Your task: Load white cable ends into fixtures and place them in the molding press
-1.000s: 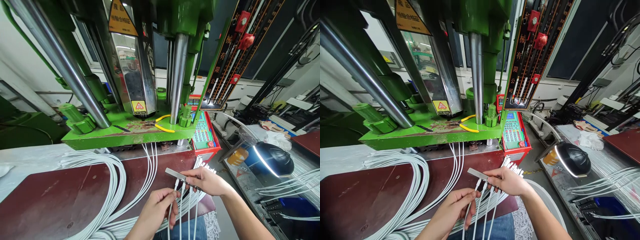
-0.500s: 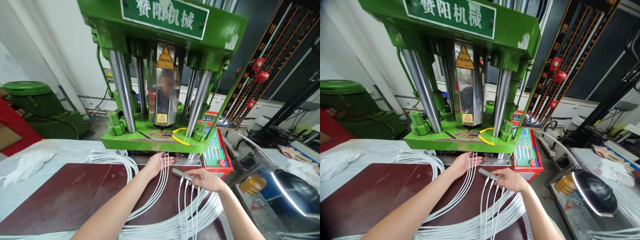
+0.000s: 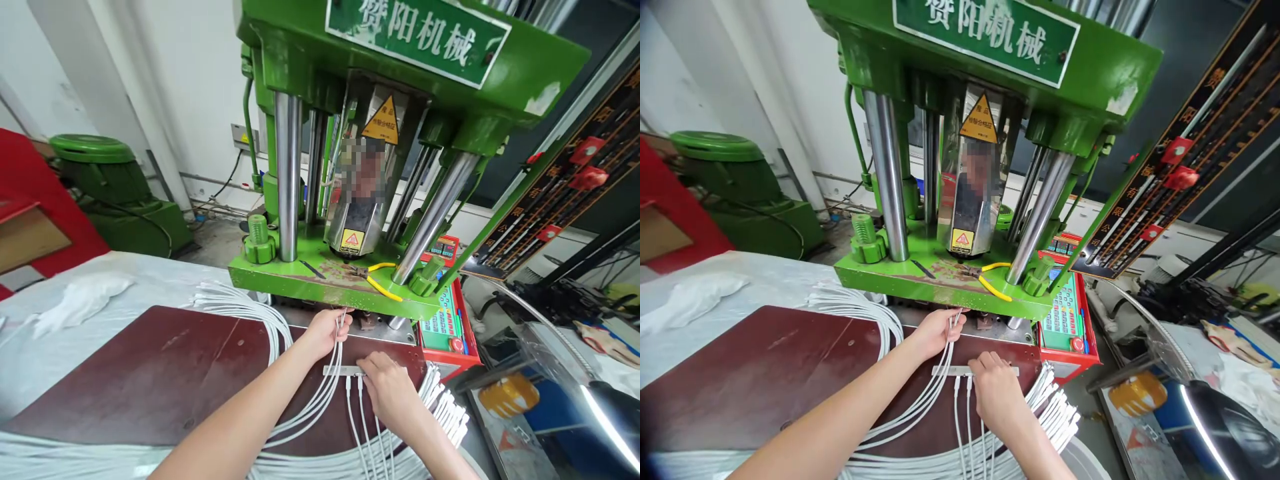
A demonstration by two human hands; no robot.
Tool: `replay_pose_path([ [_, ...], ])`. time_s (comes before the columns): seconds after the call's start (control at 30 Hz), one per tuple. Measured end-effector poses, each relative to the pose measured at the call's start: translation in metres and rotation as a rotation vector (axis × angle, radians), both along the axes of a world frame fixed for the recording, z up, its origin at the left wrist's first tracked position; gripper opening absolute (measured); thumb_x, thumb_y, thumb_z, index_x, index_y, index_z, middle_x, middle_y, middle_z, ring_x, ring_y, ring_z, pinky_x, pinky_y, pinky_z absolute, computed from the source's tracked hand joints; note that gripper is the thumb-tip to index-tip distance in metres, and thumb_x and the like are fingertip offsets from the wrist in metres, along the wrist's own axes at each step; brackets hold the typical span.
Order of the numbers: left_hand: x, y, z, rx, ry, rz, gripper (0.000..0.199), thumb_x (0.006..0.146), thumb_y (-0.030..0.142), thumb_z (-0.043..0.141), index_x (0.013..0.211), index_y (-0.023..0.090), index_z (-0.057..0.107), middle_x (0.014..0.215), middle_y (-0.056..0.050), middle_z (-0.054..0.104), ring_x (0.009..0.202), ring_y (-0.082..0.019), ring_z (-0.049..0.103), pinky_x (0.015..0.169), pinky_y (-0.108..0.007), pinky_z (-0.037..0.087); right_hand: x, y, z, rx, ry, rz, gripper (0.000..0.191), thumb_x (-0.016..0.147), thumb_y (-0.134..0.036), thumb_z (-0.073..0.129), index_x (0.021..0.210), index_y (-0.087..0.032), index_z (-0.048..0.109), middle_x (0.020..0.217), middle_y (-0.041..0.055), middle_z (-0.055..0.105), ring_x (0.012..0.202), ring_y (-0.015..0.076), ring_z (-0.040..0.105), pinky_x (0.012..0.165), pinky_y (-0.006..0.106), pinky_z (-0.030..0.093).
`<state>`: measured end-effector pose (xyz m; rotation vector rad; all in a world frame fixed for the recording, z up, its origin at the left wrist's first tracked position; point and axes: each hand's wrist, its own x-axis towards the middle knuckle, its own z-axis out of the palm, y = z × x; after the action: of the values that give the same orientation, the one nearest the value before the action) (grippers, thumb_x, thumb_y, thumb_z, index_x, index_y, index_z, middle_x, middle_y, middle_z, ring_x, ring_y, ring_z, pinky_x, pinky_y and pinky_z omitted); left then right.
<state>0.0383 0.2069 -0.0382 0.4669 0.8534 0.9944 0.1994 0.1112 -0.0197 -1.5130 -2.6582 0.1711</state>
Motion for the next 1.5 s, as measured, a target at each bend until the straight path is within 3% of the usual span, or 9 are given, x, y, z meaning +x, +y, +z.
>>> replay_pose_path([
  [0.2,0.001,-0.001,-0.006,0.024,-0.041,0.008,0.017,0.094,0.022,0.041,0.087,0.012,0.055,0.051,0.009,0.039,0.034,-0.003,0.022,0.033,-0.017,0.016,0.001,0.004,0.005,-0.029,0.006,-0.002,0.039,0.082,-0.001,0.046,0.111,-0.02,0.064,0.101,0.007,0.059,0.096,0.0232,0.055,0.08,0.031,0.048],
  [0.37,0.002,-0.004,-0.005,0.052,-0.032,0.045,0.014,0.09,0.017,0.041,0.088,0.012,0.054,0.049,0.008,0.042,0.032,-0.003,0.023,0.034,-0.018,0.013,0.0,0.026,0.018,-0.074,0.063,-0.039,0.03,0.091,-0.016,0.048,0.118,-0.018,0.06,0.105,0.0084,0.061,0.098,0.024,0.058,0.087,0.035,0.047],
  [0.57,0.002,-0.005,-0.004,0.056,-0.015,0.079,0.012,0.082,0.016,0.045,0.085,0.011,0.055,0.046,0.005,0.044,0.031,-0.004,0.022,0.036,-0.019,0.01,-0.011,0.036,-0.003,0.082,-0.05,-0.158,0.026,0.095,-0.023,0.044,0.112,-0.015,0.062,0.1,0.0117,0.059,0.096,0.0289,0.057,0.078,0.041,0.049],
  [0.7,0.002,-0.004,-0.006,0.051,-0.015,0.086,0.012,0.08,0.017,0.046,0.086,0.011,0.054,0.047,0.005,0.045,0.031,-0.004,0.023,0.036,-0.019,0.01,-0.013,0.031,-0.01,0.165,0.049,-0.182,0.024,0.097,-0.024,0.041,0.11,-0.016,0.06,0.099,0.0101,0.058,0.094,0.0266,0.056,0.08,0.04,0.048],
  [0.93,0.001,-0.005,-0.005,0.051,0.001,0.069,0.01,0.08,0.019,0.049,0.086,0.012,0.054,0.048,0.006,0.044,0.031,-0.004,0.022,0.036,-0.019,0.01,-0.018,0.026,-0.009,0.126,0.082,-0.21,0.023,0.095,-0.035,0.048,0.093,-0.017,0.062,0.091,0.0087,0.058,0.087,0.0266,0.056,0.075,0.039,0.047],
  [1.5,-0.001,-0.008,-0.003,0.057,0.008,0.06,0.016,0.083,0.022,0.05,0.093,0.01,0.055,0.05,0.006,0.043,0.033,-0.004,0.024,0.037,-0.019,0.013,-0.023,0.024,-0.014,0.139,0.137,-0.193,0.019,0.094,-0.033,0.049,0.093,-0.017,0.061,0.09,0.0079,0.058,0.087,0.0261,0.055,0.076,0.039,0.045],
])
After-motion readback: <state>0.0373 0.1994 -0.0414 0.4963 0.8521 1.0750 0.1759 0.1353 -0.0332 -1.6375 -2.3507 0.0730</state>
